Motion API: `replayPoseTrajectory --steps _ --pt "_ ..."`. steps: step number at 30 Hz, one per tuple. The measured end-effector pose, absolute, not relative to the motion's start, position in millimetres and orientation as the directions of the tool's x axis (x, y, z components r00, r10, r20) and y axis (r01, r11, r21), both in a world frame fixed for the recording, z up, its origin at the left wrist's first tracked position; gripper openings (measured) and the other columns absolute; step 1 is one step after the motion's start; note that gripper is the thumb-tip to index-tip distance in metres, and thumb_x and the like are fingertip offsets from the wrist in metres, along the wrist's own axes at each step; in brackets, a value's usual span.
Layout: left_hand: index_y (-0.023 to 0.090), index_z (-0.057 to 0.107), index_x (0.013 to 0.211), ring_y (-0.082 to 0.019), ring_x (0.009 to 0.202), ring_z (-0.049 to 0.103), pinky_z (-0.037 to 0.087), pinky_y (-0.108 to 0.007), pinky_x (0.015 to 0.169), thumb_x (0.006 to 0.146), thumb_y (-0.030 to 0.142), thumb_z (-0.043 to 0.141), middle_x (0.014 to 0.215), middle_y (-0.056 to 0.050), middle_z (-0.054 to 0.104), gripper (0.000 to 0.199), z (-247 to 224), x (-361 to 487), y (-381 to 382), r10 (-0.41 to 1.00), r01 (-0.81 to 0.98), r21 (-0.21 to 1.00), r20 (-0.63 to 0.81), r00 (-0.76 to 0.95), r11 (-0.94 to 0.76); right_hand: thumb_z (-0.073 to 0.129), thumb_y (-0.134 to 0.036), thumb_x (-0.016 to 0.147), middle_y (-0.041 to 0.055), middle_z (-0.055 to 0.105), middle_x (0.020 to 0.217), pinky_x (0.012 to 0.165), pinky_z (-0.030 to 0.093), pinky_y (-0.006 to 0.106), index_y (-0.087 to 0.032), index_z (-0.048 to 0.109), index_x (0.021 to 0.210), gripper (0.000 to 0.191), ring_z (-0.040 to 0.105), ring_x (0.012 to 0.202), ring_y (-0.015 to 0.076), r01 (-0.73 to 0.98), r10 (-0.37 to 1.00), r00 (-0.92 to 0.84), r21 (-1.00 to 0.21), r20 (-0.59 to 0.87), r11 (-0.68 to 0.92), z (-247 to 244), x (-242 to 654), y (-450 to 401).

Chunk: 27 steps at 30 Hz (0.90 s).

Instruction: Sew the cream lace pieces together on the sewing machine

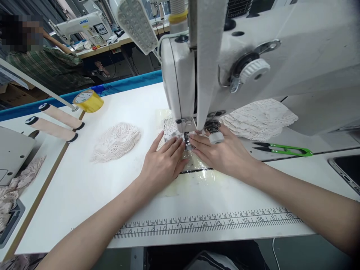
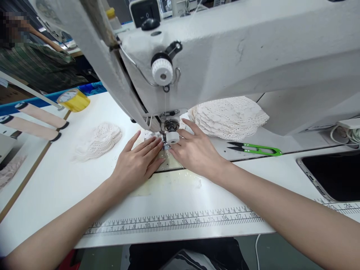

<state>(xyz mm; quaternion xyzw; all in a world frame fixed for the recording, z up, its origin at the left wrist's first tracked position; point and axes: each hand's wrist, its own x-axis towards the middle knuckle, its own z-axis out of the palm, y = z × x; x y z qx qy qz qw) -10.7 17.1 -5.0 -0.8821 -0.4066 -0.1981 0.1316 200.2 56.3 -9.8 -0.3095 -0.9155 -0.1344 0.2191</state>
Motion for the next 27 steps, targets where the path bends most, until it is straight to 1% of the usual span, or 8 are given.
replayPoseTrajectory --steps 9,14,17,19,20,22,24,27 --pt "0.015 0.061 0.125 -0.024 0.118 0.062 0.035 -0.052 0.115 0.095 0.030 0.051 0.122 -0.010 0.068 0.035 -1 -12 19 0.688 0.779 -0.026 0.453 0.567 -0.626 0.047 -0.022 0.098 0.0058 0.076 0.087 0.108 0.034 0.050 -0.020 0.075 0.090 0.030 0.066 0.091 0.0244 0.621 0.496 -0.714 0.120 0.494 0.775 -3 199 53" --pt "0.017 0.059 0.126 -0.027 0.123 0.058 0.034 -0.054 0.112 0.097 0.031 0.049 0.129 -0.010 0.064 0.034 4 -22 24 0.744 0.826 -0.052 0.405 0.532 -0.562 0.045 -0.021 0.098 0.0053 0.075 0.091 0.099 0.041 0.047 -0.019 0.074 0.090 0.030 0.065 0.089 0.0222 0.623 0.472 -0.719 0.171 0.510 0.764 0 201 54" --pt "0.020 0.065 0.113 -0.021 0.085 0.071 0.041 -0.049 0.100 0.096 0.036 0.052 0.098 -0.005 0.076 0.027 10 -26 19 0.704 0.825 -0.076 0.481 0.522 -0.560 0.048 -0.013 0.094 0.0027 0.074 0.082 0.081 0.048 0.038 -0.018 0.073 0.093 0.026 0.063 0.082 0.0201 0.590 0.400 -0.725 0.206 0.561 0.780 4 205 54" --pt "0.022 0.068 0.099 -0.012 0.053 0.062 0.046 -0.041 0.085 0.095 0.031 0.055 0.066 0.004 0.071 0.016 14 -27 15 0.663 0.822 -0.049 0.565 0.491 -0.567 0.050 -0.008 0.091 0.0012 0.073 0.074 0.069 0.047 0.033 -0.017 0.072 0.094 0.025 0.062 0.078 0.0189 0.588 0.367 -0.707 0.212 0.605 0.781 7 207 52" --pt "0.022 0.068 0.093 -0.010 0.046 0.057 0.045 -0.038 0.079 0.094 0.027 0.056 0.058 0.006 0.067 0.013 15 -27 14 0.645 0.816 -0.037 0.593 0.482 -0.576 0.050 -0.006 0.090 0.0009 0.072 0.073 0.066 0.046 0.032 -0.017 0.072 0.095 0.025 0.061 0.076 0.0182 0.591 0.365 -0.698 0.207 0.617 0.780 8 207 50" --pt "0.022 0.067 0.091 -0.011 0.054 0.061 0.046 -0.036 0.077 0.092 0.021 0.058 0.065 0.005 0.070 0.009 15 -26 15 0.628 0.790 -0.029 0.589 0.508 -0.612 0.048 -0.005 0.091 0.0011 0.074 0.081 0.064 0.044 0.031 -0.018 0.070 0.098 0.027 0.060 0.073 0.0162 0.586 0.375 -0.698 0.186 0.611 0.789 8 205 46" --pt "0.022 0.066 0.100 -0.015 0.080 0.069 0.048 -0.037 0.086 0.092 0.018 0.057 0.090 0.000 0.075 0.013 13 -24 18 0.620 0.745 -0.020 0.539 0.570 -0.667 0.045 -0.004 0.092 0.0019 0.074 0.091 0.064 0.044 0.030 -0.017 0.069 0.099 0.029 0.059 0.070 0.0140 0.558 0.375 -0.716 0.159 0.589 0.815 7 202 41" --pt "0.020 0.062 0.113 -0.017 0.108 0.065 0.046 -0.038 0.102 0.094 0.015 0.052 0.115 -0.004 0.071 0.023 7 -21 22 0.612 0.685 0.032 0.479 0.629 -0.728 0.041 -0.001 0.091 0.0034 0.074 0.097 0.061 0.042 0.029 -0.016 0.069 0.097 0.032 0.058 0.068 0.0132 0.553 0.398 -0.720 0.124 0.568 0.824 4 199 38"
